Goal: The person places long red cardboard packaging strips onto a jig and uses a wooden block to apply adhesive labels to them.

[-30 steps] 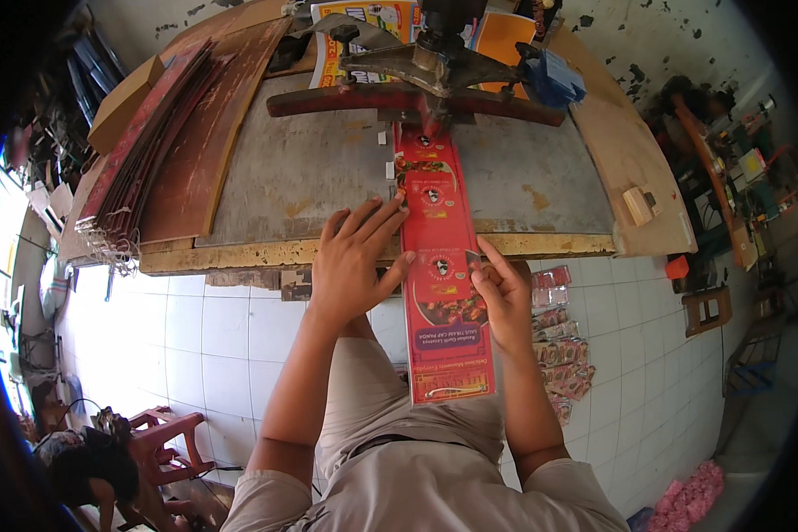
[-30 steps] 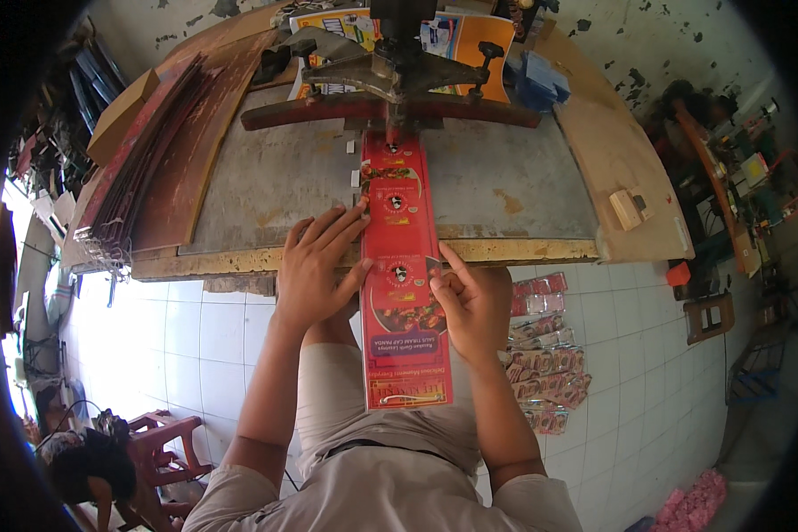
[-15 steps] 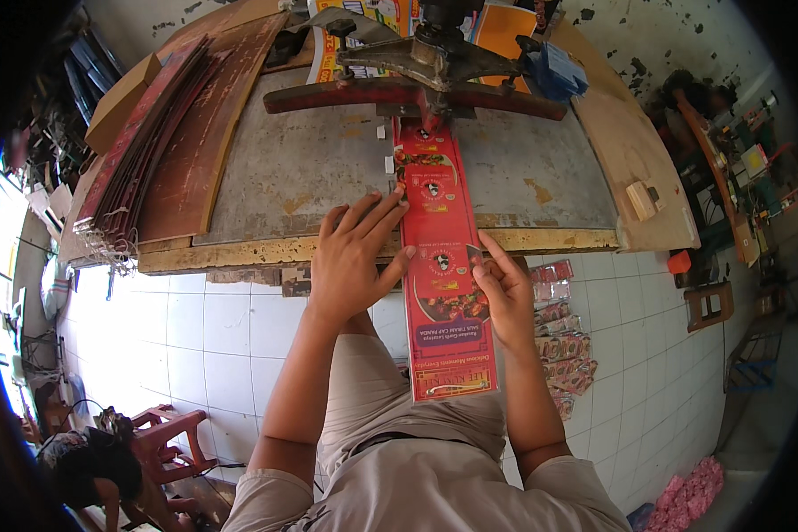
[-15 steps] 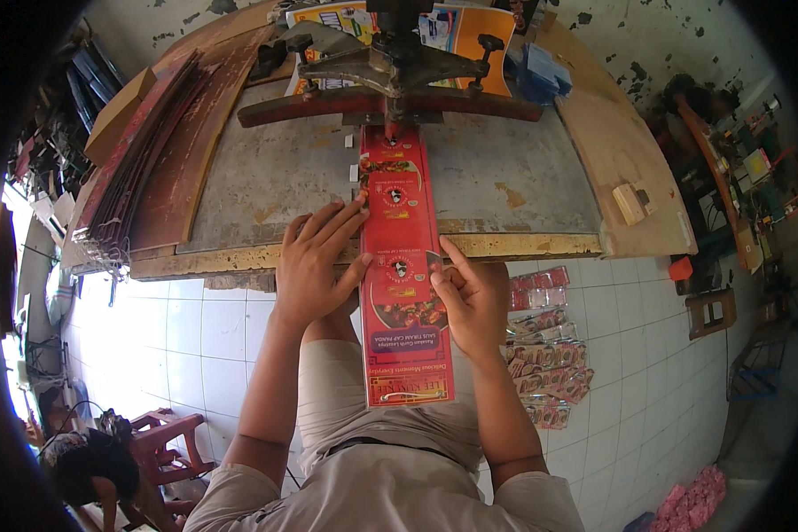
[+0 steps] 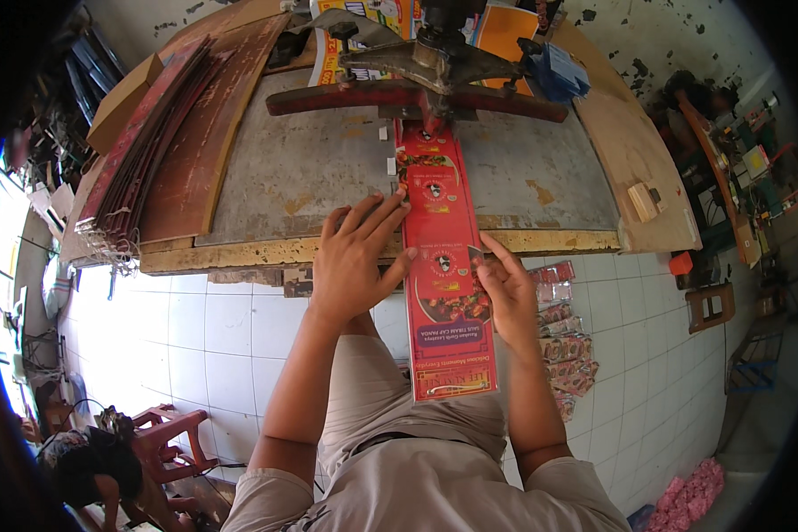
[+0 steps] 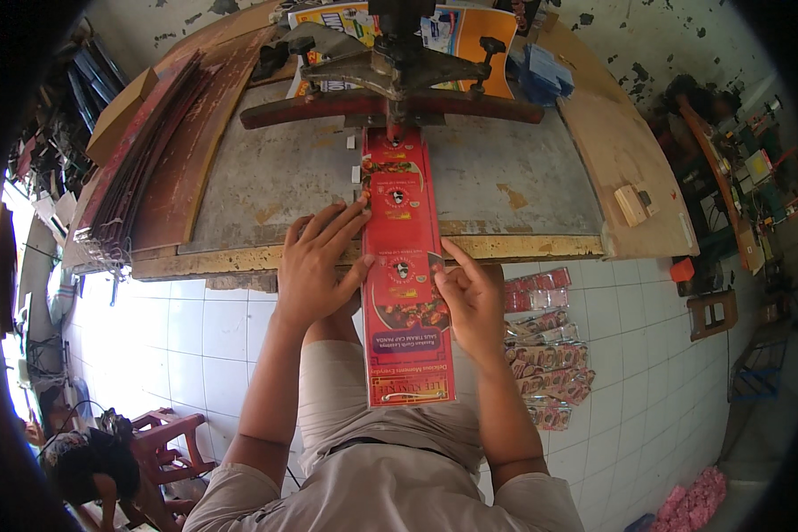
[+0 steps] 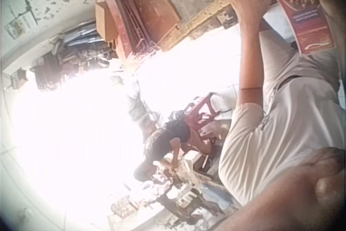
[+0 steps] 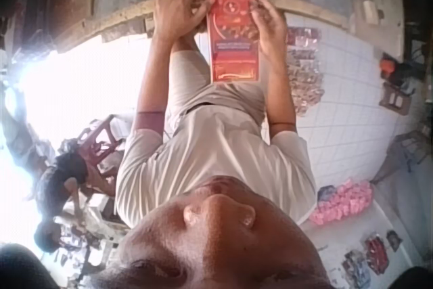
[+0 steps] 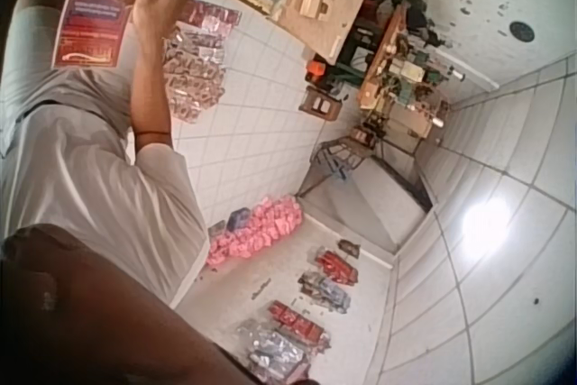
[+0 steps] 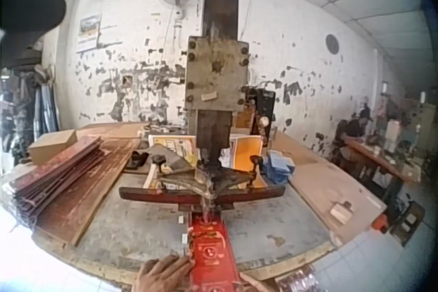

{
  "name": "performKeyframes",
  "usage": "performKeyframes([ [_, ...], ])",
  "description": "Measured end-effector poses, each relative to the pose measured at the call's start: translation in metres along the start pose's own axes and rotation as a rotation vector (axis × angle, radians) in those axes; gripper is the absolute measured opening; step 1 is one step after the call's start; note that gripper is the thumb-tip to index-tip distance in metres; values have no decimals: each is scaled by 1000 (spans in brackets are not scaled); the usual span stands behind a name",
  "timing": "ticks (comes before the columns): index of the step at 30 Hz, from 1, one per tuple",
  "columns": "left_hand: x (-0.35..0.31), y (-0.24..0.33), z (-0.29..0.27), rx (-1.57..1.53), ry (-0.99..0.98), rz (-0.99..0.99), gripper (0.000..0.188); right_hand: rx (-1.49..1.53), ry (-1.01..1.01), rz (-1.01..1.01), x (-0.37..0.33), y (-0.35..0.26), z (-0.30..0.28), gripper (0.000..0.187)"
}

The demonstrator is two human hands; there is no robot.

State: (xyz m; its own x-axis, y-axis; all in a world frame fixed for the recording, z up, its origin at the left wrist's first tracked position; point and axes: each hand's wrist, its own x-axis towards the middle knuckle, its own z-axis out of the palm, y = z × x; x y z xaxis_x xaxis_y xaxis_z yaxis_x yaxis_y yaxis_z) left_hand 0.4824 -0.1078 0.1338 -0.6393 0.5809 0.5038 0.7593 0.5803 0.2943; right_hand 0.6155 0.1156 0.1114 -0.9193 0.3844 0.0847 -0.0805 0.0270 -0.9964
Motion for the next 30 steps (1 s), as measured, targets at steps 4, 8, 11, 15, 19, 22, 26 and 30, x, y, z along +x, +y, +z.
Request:
performKeyframes([
  [4, 0, 0, -2, -7, 4, 3, 56, -598, 126, -342, 20, -19, -21, 36],
  [8, 2, 1, -1, 0, 9, 15, 56, -882, 24, -632, 70, -27, -36, 33],
  [11, 2, 2, 0, 6, 1, 15, 57, -879, -83, -611, 84, -21, -37, 34],
  [15, 2, 2, -1, 13, -7, 7, 57, -1054, -106, -633, 82, -16, -32, 35],
  [19, 3, 3, -5, 1, -24, 5, 58, -1006, -109, -598, 83, -15, -31, 37],
  [22, 3, 3, -4, 0, -30, 4, 58, -1017, -100, -607, 82, -14, -31, 37],
  [26, 2, 1, -3, -15, -36, -3, 59, -1020, -104, -607, 81, -16, -31, 37],
  [30, 2, 1, -4, -19, -39, 3, 60, -1015, -103, -606, 81, -16, -31, 37],
])
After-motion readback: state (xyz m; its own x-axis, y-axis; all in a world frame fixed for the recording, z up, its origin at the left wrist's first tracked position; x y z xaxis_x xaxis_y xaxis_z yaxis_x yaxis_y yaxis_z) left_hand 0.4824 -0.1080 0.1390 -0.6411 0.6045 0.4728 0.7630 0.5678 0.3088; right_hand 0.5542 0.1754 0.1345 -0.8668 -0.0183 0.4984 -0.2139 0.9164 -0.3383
